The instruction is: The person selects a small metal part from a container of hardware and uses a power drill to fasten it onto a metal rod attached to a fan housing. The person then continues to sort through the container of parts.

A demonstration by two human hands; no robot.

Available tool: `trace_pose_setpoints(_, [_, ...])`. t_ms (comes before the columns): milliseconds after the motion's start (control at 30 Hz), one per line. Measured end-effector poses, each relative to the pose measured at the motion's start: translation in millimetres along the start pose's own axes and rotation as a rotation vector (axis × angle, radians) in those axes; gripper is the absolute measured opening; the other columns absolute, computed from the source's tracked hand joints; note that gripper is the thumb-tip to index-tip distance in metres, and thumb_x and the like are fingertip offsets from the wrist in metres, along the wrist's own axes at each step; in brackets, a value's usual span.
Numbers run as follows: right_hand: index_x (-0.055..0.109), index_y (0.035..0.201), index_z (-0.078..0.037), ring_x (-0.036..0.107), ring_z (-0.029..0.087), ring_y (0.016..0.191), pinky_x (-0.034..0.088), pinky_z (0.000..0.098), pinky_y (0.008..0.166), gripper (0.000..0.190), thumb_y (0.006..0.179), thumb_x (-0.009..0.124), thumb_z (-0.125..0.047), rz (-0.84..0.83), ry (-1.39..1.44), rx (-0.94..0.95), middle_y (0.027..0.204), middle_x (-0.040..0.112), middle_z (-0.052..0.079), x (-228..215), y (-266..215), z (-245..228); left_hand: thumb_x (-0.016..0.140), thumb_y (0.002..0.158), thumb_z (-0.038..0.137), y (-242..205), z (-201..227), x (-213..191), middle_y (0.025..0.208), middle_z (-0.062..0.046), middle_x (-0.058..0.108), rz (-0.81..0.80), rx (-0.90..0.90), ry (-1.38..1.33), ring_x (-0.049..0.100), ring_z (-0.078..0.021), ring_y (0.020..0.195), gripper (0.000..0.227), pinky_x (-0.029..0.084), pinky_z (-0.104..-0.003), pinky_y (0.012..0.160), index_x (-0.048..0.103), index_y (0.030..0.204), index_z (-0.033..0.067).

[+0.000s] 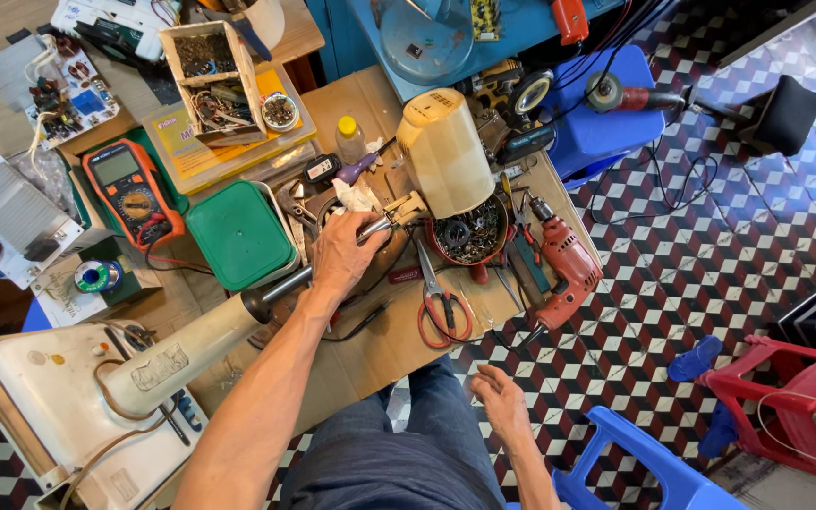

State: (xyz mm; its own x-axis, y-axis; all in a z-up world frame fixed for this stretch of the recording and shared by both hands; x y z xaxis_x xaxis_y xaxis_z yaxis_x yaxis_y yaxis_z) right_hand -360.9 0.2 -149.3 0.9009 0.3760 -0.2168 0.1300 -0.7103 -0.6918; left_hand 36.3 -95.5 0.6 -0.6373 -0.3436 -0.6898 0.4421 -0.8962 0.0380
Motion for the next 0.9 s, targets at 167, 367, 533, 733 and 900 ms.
trace_pose_setpoints(167, [0.060,0.137,0.004,0.071,0.020,0.106,0.054,0.0302,0.091,0.051,0.091,0.064,-0.017,0.018,0.036,-0.032,0.128,0.073,0.017,-10,-8,-9,0.080,0.087,0.028,-7,6,-5,0.100,-0.008,0.071,0.079,0.139,0.011,0.064,-0.0294,0.098,0.027,0.052,-0.043,0.085,0.074,0.108,0.0108])
trace_pose_setpoints(367, [0.061,0.137,0.003,0.071,0.019,0.103,0.054,0.0299,0.087,0.049,0.090,0.063,-0.014,0.047,0.028,-0.002,0.127,0.072,0.015,-49,0,-21,0.077,0.087,0.010,-24,31,-18,0.106,-0.012,0.069,0.139,0.323,0.078,0.063,-0.0320,0.102,0.034,0.052,-0.043,0.090,0.070,0.119,0.0041])
trace_pose_setpoints(533, [0.058,0.136,0.009,0.072,0.024,0.104,0.057,0.0326,0.090,0.047,0.096,0.062,-0.015,0.039,0.137,-0.075,0.122,0.070,0.020,-91,38,-60,0.070,0.094,0.008,-81,44,-40,0.107,-0.011,0.071,0.390,0.294,0.195,0.066,-0.0293,0.101,0.028,0.054,-0.042,0.089,0.069,0.122,0.0081])
trace_pose_setpoints(733, [0.050,0.140,0.012,0.071,0.027,0.102,0.058,0.0349,0.093,0.051,0.095,0.059,-0.012,-0.011,0.307,-0.115,0.122,0.067,0.023,-140,84,-89,0.068,0.097,0.024,-139,42,55,0.083,-0.008,0.075,0.115,-0.219,0.010,0.072,-0.0275,0.082,0.016,0.056,-0.038,0.074,0.077,0.108,0.0162])
trace_pose_setpoints(900, [0.051,0.138,0.014,0.072,0.025,0.102,0.058,0.0344,0.091,0.050,0.096,0.060,-0.011,0.000,0.237,-0.125,0.121,0.068,0.021,-163,114,-94,0.071,0.093,0.018,-111,95,118,0.100,-0.008,0.074,0.236,-0.012,-0.049,0.069,-0.0285,0.094,0.013,0.056,-0.039,0.081,0.075,0.104,0.0106])
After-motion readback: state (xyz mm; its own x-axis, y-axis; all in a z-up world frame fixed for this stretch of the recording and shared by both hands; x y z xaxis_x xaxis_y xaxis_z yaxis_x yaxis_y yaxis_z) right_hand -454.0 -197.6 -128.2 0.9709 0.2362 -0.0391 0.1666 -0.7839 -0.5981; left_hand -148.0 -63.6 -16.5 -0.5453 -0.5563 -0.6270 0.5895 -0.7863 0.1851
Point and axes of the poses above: each hand's wrist, its own y-axis towards the middle knuckle, its own x-axis out of the palm, z = x × y, the point moved 9 cm from there along y, towards the middle knuckle
